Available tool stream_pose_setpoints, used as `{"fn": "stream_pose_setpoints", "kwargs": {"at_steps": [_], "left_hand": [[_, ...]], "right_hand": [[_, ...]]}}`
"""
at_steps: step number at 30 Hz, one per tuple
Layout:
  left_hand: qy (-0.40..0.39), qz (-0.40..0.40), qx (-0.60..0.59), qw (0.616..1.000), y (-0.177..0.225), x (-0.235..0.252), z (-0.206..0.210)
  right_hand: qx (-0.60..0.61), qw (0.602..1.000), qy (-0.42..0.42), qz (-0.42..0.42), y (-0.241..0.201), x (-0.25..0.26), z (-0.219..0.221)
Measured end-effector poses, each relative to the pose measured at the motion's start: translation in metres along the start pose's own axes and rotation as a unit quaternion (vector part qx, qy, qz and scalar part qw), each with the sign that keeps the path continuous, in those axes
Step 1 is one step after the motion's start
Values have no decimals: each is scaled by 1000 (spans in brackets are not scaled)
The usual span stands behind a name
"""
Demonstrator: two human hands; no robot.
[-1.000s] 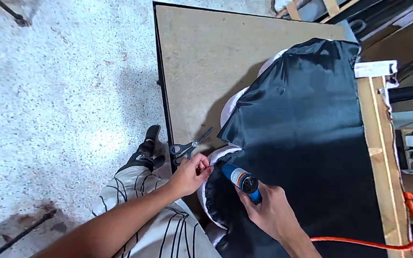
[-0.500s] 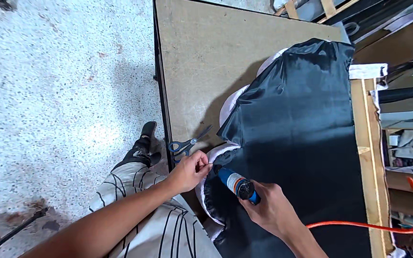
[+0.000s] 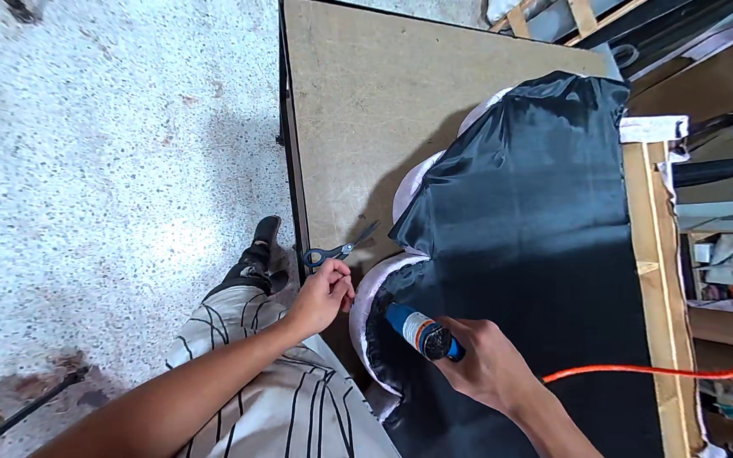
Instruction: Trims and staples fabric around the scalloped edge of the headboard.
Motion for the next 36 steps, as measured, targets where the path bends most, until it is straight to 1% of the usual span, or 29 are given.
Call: {"fn": "stream_pose_setpoints", "kwargs": {"at_steps": [3,7,10,13,16,18,20,22,24,25,26,27,29,30,31,32,34,36], "left_hand": [[16,-29,59,998,-2,-1,-5],[37,-59,134,988,1,0,-12],[52,-32,145,988,16,7,-26],[53,13,111,992,41,18,-44],[42,48,110,992,76,38,-50],[24,59,138,988,108,59,-46],[-3,55,173,983,142,90,-35],[-23,43,202,978,169,127,-20],[-29,72,269,960,199,159,-1],[-44,113,326,938,216,169,11],[-77,177,393,899,233,173,28],[-134,260,459,839,243,172,48],[-275,401,532,693,240,166,84],[-336,447,540,629,230,163,95],[-386,475,537,581,218,161,100],[-420,489,530,551,209,161,102],[-448,507,520,522,197,166,105],[-461,523,526,488,194,167,108]], "right_hand": [[-12,1000,-13,-3,-4,1,8],[-37,999,-13,14,-4,1,11],[15,998,13,58,-8,-21,10],[59,984,78,149,-24,-57,26],[51,952,182,242,-42,-85,65],[53,921,251,291,-48,-94,91],[66,886,302,345,-47,-99,112],[69,855,326,397,-53,-101,120],[87,831,343,430,-59,-95,106],[104,818,357,439,-64,-88,95],[122,803,375,448,-69,-79,83],[138,788,390,455,-73,-69,70],[147,760,421,473,-74,-46,45],[145,742,431,492,-76,-35,36],[148,723,440,512,-80,-24,30],[155,705,447,528,-83,-13,26],[183,681,447,550,-81,12,23],[201,669,430,572,-69,37,27]]}}
Point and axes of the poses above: each hand's wrist, its own x-axis towards the middle knuckle, its own z-axis out of the palm, y = z × x, the point moved 9 cm from there along x, towards the middle knuckle, and after that the axes turned 5 degrees about -y, right-handed, at the moved point
